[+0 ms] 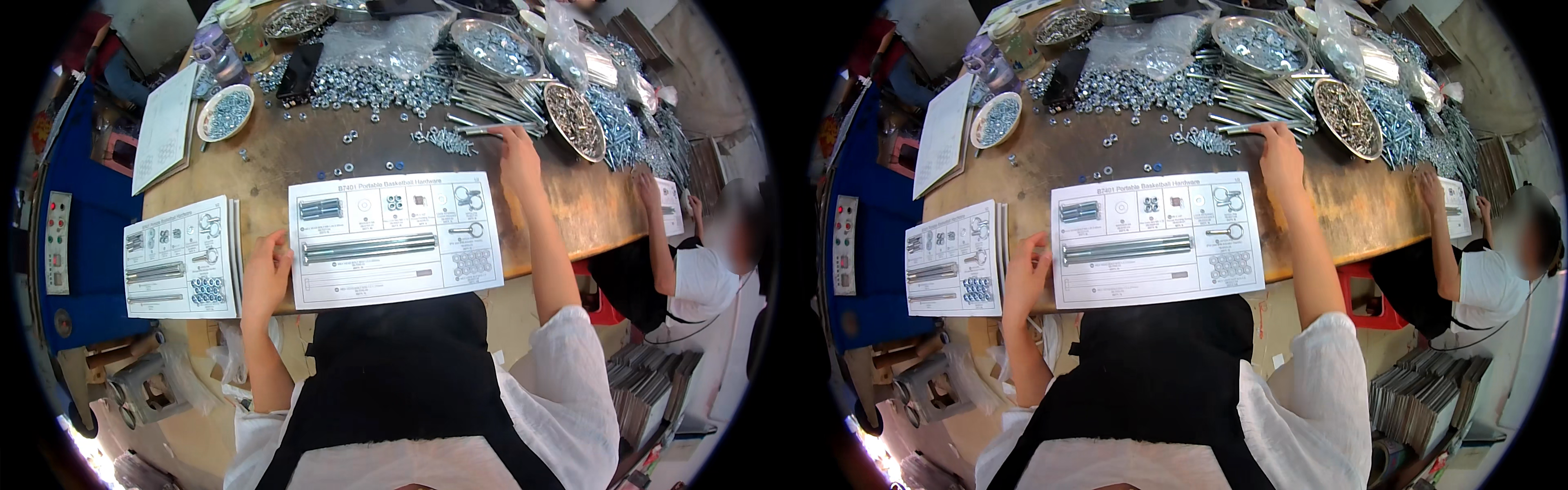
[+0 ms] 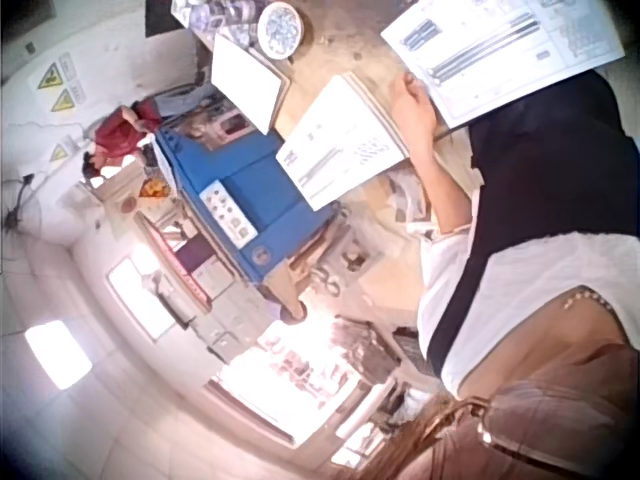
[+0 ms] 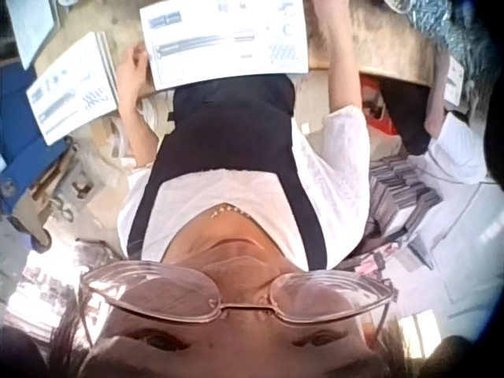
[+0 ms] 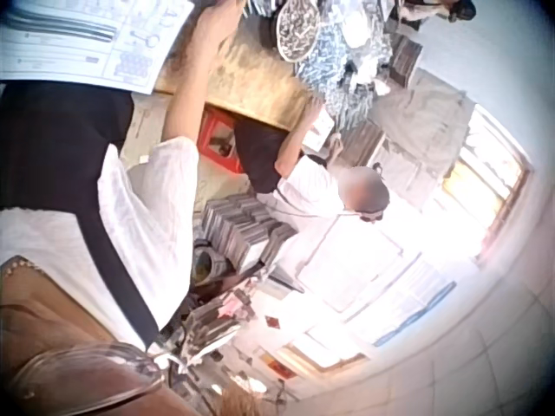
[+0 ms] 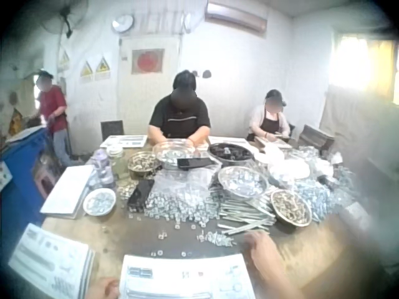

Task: The person sorts small metal hardware components, including nuts, bolts, and washers, from a large pile on a table. They place the items onto a printed instruction sheet that shows diagrams of the parts. The person repeatedly picks up components and arranges them in designated spots on the sheet.

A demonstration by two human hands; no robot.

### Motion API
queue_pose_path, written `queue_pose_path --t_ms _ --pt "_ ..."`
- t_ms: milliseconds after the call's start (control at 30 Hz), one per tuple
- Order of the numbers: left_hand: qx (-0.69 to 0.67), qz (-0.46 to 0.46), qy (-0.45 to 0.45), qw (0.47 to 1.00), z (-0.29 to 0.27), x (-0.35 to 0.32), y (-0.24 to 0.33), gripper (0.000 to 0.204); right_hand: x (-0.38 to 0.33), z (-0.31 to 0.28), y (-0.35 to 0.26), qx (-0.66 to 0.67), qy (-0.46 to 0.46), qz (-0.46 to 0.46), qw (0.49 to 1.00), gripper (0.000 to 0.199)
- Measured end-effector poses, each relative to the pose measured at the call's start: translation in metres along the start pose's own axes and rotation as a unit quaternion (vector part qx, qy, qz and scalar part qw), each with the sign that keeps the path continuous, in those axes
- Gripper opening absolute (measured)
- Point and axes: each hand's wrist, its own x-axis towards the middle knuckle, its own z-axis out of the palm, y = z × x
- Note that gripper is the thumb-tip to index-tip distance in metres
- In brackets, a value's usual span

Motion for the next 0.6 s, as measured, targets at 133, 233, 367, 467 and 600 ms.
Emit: queue_pose_path --t_ms 133,233,367,467,600 --pt "0.021 0.031 -0.004 0.999 -0.013 -0.012 0.010 0.039 0.040 0.033 0.031 -0.083 -0.070 -0.100 0.989 0.027" --pt "0.033 0.020 0.000 0.999 -0.015 -0.026 -0.002 0.037 0.049 0.040 0.048 -0.135 -0.079 -0.170 0.973 0.026" --pt "0.029 0.023 0.004 0.999 -0.017 -0.035 -0.013 0.032 0.057 0.035 0.061 -0.182 -0.024 -0.206 0.961 0.025" --pt "0.021 0.044 0.019 0.999 -0.022 -0.039 -0.005 0.029 0.058 -0.007 0.049 -0.129 0.126 -0.175 0.968 0.020" --pt "0.013 0.053 0.016 0.998 -0.017 -0.031 0.006 0.029 0.039 -0.061 -0.030 -0.023 0.225 -0.162 0.961 0.016"
